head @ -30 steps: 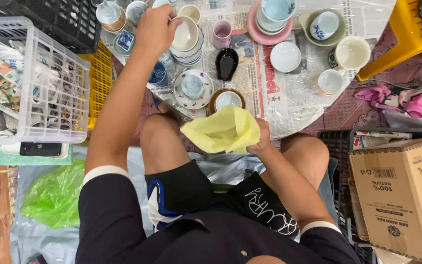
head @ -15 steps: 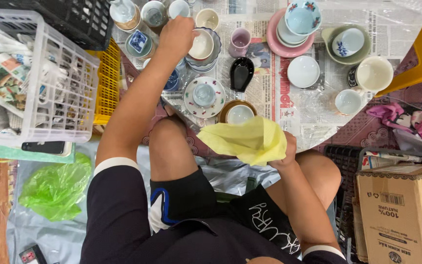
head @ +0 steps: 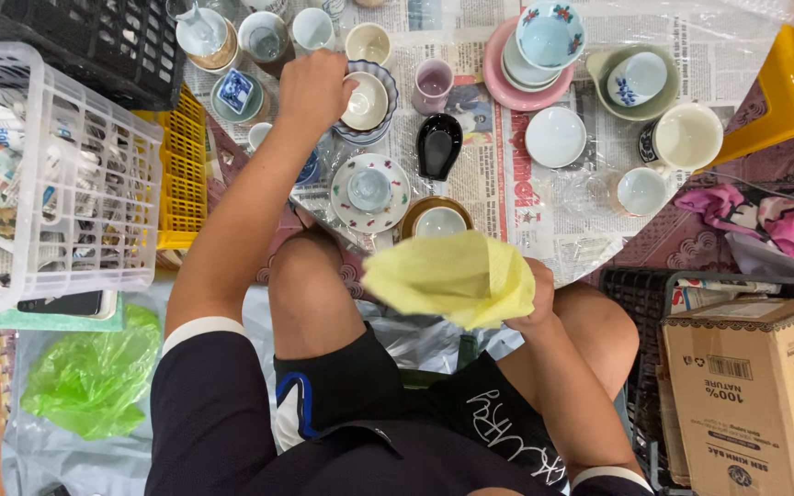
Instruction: The person sits and wipes several small ceramic cups and bowls with a yellow cloth. They handle each item one at a time, wiping the exterior and interior surfaces, then place them back on the table among other similar items.
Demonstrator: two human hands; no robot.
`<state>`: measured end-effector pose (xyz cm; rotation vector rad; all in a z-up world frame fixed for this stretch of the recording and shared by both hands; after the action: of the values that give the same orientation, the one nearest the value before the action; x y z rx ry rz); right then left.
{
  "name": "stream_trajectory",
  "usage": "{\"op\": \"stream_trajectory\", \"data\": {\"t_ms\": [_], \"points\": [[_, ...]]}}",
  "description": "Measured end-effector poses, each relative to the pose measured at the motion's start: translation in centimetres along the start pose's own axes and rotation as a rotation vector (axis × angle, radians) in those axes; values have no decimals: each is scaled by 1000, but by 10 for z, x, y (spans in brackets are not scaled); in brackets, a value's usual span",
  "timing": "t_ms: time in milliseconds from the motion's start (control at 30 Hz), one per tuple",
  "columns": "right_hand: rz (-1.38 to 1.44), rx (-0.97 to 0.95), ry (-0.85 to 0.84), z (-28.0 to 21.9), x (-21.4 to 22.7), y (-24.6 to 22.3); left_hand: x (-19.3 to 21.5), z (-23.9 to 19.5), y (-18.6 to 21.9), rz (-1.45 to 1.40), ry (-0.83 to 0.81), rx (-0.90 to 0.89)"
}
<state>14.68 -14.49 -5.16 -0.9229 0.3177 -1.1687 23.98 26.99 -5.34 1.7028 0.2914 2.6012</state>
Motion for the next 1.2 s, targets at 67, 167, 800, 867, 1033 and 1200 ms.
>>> {"op": "stream_trajectory", "data": {"t_ms": [67,167,800,867,1033,1200], "points": [[-63,17,6,-1,1,0,7,-2,4,35,5,-18],[-59,-49,2,-5,2,6,18,1,17,93,-4,-40],[101,-361,357,12,59,12,-55,83,225,-324,102,-436],[280,-571,469,0,63,29,-82,89,230,-263,143,-457],[269,-607,467,-13,72,42,-143,102,237,0,23,-515],[300,-648,459,-6,73,42,-109,112,240,-198,174,-564]]}}
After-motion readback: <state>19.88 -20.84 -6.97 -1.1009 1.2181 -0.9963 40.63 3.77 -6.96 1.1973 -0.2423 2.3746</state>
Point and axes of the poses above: each hand's wrist, its own z-axis towards the middle knuckle, its own x-axis out of the back of the hand, y = z × x, the point moved 7 cm from there along z, towards the middle knuckle, and after that the axes turned 10 degrees about y, right-handed, at the moved point
